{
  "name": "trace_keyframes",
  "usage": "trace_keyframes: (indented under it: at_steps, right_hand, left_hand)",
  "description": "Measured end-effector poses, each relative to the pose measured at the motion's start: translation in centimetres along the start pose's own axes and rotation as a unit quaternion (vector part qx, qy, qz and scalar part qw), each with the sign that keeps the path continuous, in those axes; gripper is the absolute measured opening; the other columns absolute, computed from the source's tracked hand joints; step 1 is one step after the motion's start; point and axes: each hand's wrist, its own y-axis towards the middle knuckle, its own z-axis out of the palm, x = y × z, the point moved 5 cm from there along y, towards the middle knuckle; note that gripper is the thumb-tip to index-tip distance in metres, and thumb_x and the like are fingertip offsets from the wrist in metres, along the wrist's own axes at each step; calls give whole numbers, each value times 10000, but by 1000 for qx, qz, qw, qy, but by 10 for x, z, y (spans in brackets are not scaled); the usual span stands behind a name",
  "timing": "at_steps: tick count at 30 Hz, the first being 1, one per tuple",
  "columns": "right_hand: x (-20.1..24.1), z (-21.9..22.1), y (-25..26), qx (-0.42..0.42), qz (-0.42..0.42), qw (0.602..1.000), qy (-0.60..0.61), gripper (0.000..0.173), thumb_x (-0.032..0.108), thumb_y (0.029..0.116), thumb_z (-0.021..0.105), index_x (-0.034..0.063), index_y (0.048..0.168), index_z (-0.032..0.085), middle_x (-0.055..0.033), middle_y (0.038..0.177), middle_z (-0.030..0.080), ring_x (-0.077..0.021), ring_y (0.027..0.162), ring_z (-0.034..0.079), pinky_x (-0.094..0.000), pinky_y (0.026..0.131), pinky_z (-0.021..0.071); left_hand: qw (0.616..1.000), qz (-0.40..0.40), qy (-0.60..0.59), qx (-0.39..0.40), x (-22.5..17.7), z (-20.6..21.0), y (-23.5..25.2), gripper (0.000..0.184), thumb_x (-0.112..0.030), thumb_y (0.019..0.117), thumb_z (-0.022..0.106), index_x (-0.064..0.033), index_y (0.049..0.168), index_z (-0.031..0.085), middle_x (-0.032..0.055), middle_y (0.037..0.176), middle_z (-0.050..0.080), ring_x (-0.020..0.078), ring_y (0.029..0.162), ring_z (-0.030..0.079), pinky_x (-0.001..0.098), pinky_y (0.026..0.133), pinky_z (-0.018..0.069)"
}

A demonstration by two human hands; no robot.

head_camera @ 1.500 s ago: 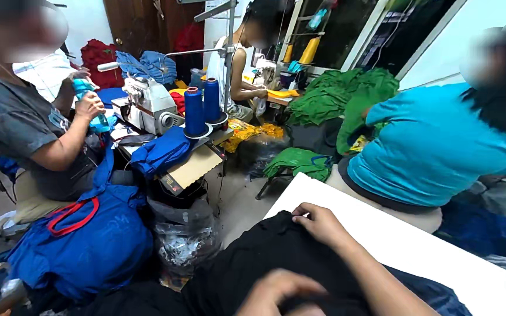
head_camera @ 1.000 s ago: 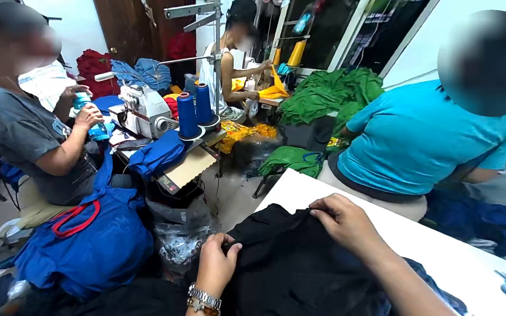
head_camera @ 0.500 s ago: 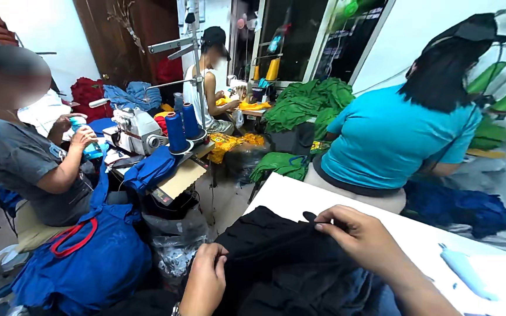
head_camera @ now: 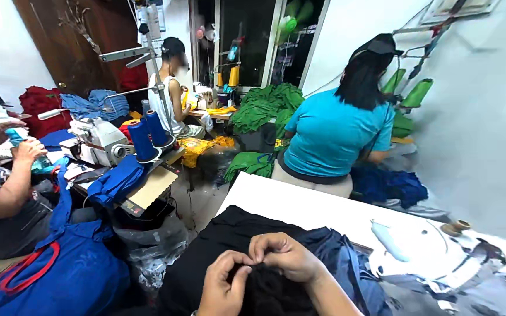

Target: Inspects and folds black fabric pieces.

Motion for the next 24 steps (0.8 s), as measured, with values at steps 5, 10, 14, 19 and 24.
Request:
trace_keyframes:
  at_steps: [5,10,14,19,24]
  right_hand:
    - [-7,2,-1,-32,9,999,-11,118,140,985,618,133,1021,730,42,1029,693,-44,969,637,-235,812,540]
    - [-13,2,-3,-68,41,997,6,103,78,973,614,106,1007,707,32,990,682,-49,930,635,-235,816,541]
    - [-16,6,-2,-79,68,994,39,77,50,955,625,93,1002,670,23,926,668,-44,841,637,-222,742,548]
    - [-22,6,0,-143,122,982,20,118,3,921,652,66,1021,658,-28,962,691,-94,862,667,-266,783,577]
    - [9,-8,-2,-327,121,914,-208,126,177,930,733,134,1045,703,-5,900,704,-116,714,646,-313,650,573]
  left_hand:
    - [999,-23,-10,-29,6,-3,0,130,1,955,642,3,1057,724,85,1054,738,154,1006,709,316,922,599]
    - [999,-17,-14,-34,9,-2,4,107,5,926,680,1,1016,737,85,1021,743,166,979,713,318,899,607]
    - [999,-20,9,-26,9,-4,6,179,-14,922,706,-26,1090,767,66,1040,757,152,972,713,310,899,603]
    - [993,-95,61,-21,11,-13,10,111,-49,912,724,-63,1007,779,24,976,760,110,921,721,277,857,614]
    - [974,-198,58,-89,28,-27,11,109,-100,959,650,-54,1013,732,29,919,727,109,861,696,279,796,592]
